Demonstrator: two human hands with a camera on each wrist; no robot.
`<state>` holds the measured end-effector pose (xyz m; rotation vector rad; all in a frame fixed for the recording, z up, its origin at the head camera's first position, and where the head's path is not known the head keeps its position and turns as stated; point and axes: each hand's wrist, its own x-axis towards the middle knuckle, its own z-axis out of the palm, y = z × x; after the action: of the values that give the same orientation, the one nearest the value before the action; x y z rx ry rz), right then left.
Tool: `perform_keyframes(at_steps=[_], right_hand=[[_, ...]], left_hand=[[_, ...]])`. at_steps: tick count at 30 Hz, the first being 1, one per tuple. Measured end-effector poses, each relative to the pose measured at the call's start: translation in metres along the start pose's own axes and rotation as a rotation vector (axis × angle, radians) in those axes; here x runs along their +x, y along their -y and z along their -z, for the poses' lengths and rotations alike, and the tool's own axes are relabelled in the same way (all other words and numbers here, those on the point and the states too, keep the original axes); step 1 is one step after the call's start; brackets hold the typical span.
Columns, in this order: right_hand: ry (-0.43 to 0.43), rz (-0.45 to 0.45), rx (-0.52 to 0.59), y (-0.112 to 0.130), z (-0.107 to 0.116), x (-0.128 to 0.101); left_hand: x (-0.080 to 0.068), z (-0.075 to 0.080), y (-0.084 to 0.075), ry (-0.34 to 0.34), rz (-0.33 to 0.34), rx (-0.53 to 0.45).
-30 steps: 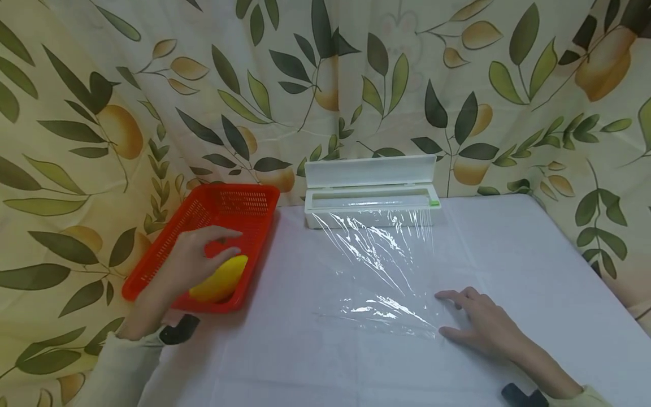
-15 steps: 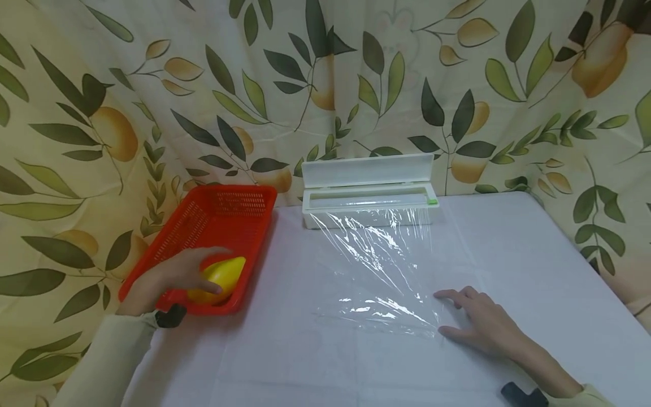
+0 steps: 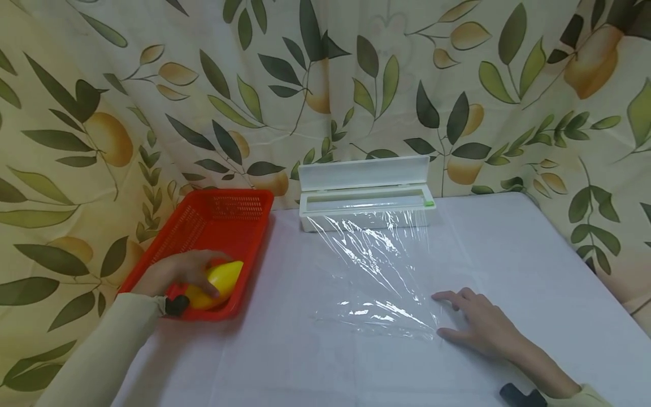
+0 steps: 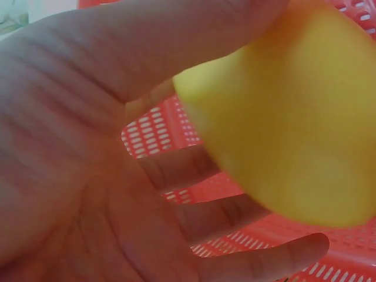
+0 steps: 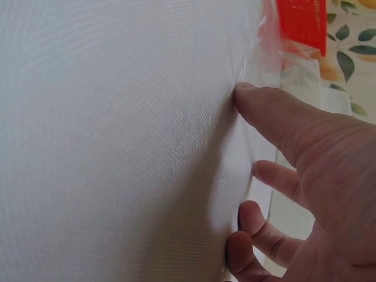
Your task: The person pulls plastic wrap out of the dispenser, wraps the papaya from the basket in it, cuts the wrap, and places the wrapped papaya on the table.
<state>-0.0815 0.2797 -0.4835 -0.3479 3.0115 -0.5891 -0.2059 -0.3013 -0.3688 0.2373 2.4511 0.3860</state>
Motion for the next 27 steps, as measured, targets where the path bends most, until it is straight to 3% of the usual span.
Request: perform_keyframes(at_steps=[8,18,27], right_hand=[[0.01,-0.013,-0.003,0.0,-0.002,0.001],[0.011,-0.012,-0.013,-0.001,-0.001,0.002],[0.01,-0.019,-0.024,0.0,-0.003,0.002]], left_hand=[[0.007,-0.002,0.002,0.016,0.052,0.01],[0.008,-0.001,0.007,0.003,-0.012,0.017],[-0.003,0.019,0.016,-0.169,-0.148,0.094]])
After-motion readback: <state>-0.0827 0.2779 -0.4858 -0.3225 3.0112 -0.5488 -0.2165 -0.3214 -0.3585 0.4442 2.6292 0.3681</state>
